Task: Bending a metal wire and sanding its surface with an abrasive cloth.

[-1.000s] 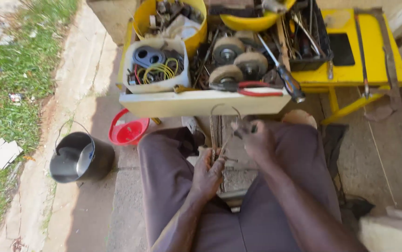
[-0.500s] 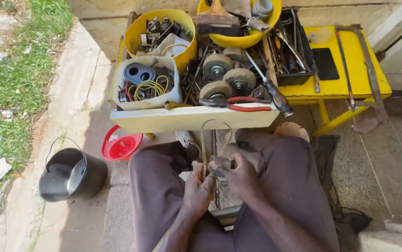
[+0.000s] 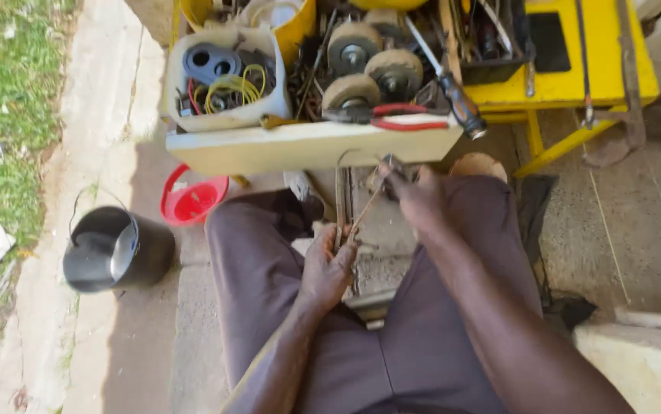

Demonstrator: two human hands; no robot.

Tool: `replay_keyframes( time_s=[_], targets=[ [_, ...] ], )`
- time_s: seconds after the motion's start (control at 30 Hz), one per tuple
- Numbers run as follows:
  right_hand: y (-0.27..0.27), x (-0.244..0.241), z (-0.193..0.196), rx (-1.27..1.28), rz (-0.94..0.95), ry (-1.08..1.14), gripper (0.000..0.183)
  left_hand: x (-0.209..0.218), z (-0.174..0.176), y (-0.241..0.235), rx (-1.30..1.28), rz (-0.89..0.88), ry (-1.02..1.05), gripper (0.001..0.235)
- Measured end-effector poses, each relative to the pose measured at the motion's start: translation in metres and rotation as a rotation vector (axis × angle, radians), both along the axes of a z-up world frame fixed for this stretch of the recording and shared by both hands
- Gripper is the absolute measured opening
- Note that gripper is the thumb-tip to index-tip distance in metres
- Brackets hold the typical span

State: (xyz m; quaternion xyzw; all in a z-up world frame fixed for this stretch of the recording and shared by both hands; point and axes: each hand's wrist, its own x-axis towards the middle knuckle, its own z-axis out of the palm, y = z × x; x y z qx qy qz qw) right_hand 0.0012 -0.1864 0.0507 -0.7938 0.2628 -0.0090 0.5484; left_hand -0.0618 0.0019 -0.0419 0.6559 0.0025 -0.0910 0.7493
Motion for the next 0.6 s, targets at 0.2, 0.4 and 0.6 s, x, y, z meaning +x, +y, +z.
replay_keyframes(
  time_s=[0.2,0.4,0.6],
  targets=[
    [0.03,-0.034,-0.027,-0.047,0.153,0.096,0.054,0.017,-0.026,0.012,0.059,0.023,-0.056,0.009],
    [0.022,-0.027,0.0,-0.104,0.16,0.04,0.045,0.015,-0.022,0.015,0.061,0.05,-0.063,0.011],
    [0.022,-0.032,-0.009,-0.241,0.201,0.186,0.053,0.024,-0.004,-0.004,-0.047,0.006,-0.099,0.003]
  ],
)
